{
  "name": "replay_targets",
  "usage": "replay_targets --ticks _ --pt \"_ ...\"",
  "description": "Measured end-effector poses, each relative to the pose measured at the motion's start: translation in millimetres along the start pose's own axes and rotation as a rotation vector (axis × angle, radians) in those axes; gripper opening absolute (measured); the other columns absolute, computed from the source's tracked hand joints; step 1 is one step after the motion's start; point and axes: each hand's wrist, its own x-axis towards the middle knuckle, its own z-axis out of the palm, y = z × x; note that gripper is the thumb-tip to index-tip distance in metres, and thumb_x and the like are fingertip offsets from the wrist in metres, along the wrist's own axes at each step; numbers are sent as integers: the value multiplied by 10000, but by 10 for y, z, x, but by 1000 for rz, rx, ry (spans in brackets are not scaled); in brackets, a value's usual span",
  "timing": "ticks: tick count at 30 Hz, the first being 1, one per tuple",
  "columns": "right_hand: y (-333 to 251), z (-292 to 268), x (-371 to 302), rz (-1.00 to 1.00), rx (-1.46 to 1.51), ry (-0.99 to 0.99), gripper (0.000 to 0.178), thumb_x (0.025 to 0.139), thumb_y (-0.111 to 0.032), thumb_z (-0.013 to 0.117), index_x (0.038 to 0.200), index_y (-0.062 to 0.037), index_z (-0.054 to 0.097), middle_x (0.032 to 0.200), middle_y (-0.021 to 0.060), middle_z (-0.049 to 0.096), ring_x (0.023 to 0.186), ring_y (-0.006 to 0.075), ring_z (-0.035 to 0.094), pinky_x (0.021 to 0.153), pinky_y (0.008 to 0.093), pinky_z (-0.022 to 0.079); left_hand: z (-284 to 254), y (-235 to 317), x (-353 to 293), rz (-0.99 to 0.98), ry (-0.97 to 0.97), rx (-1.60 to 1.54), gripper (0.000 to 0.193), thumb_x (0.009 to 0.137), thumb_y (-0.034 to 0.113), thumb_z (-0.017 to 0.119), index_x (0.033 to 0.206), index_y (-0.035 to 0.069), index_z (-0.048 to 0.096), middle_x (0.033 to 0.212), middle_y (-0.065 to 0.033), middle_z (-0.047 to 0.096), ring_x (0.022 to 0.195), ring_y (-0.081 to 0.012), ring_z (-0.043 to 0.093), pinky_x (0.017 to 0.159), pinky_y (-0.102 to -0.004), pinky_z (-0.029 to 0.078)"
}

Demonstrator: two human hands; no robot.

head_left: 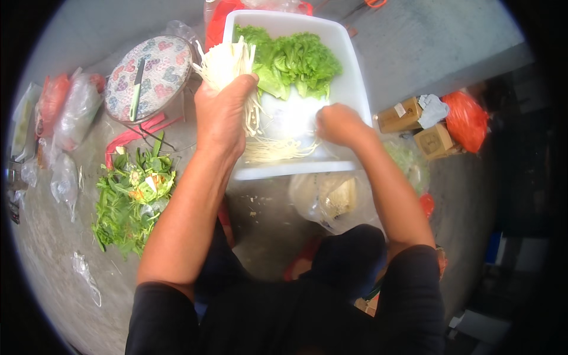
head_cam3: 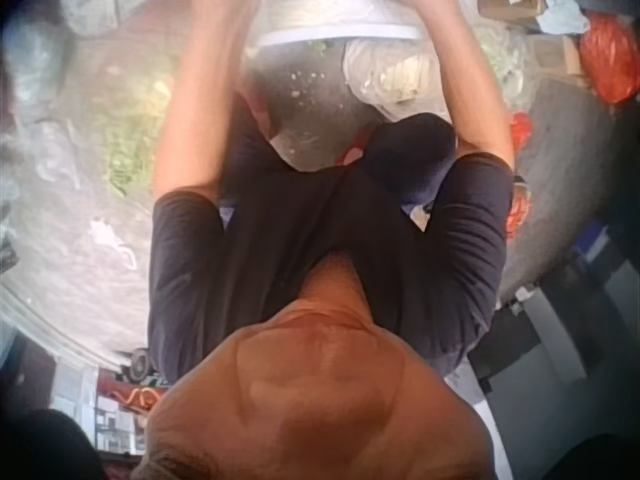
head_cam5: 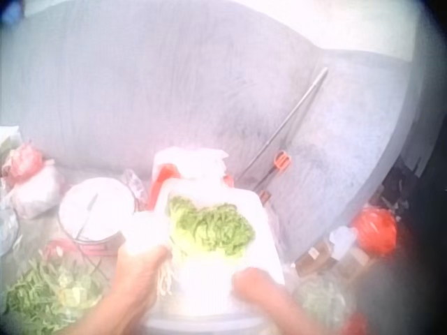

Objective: The person sits on the floor and prepares vegetables by hand. They separate enoki mushrooms from a plastic bag, trim the roots with a knife, and place the cleaned mushrooms into a white container alongside lettuce and broccoli.

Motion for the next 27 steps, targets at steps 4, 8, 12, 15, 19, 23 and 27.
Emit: replay_targets --ticks 4,8,12,15,19,23,27 --pt "31 204 -81 -105 -185 -74 148 766 -84 535 848 -27 645 828 187 646 824 342 628 753 429 497 61 -18 -4 -18 -29 -18 392 736 -34 597 1122 -49 532 1031 -83 603 881 -162 588 795 -283 460" --pt "-55 -19 -64 -69 -83 128 130 767 -62 511 824 -74 627 790 167 635 775 331 616 690 414 488 -13 11 60 22 -34 0 372 734 -33 599 1101 -52 542 1016 -79 605 871 -158 588 781 -282 462" --pt "-21 -37 -145 -176 38 23 91 749 -108 561 820 -105 619 763 144 627 760 326 605 684 402 474 -30 -6 26 12 -15 11 365 735 -28 604 1095 -48 546 1001 -77 606 852 -155 588 759 -281 464" --pt "-90 -17 28 -180 126 42 170 724 -125 590 882 -83 634 817 145 634 810 322 603 731 403 473 -56 9 41 23 0 32 326 745 -5 606 1065 -39 552 937 -67 601 804 -151 579 721 -278 461" --pt "-253 189 418 -202 219 -9 328 717 -138 594 1028 -42 632 1028 157 614 952 320 577 826 394 462 -28 -2 53 53 2 24 257 764 45 612 1006 -22 560 818 -51 591 726 -147 567 665 -274 461" --pt "-608 307 347 -523 299 -76 389 721 -90 565 1104 -40 614 1237 169 514 1105 324 503 1000 360 371 -112 15 87 37 -20 18 241 765 58 625 986 -12 560 807 -50 590 716 -148 576 654 -274 475" --pt "-539 57 214 -359 482 -185 280 779 -78 567 1048 -45 636 1068 110 634 933 223 600 881 332 457 -99 38 79 -54 -18 21 274 750 16 623 1013 -22 555 856 -63 599 729 -156 586 657 -272 480"
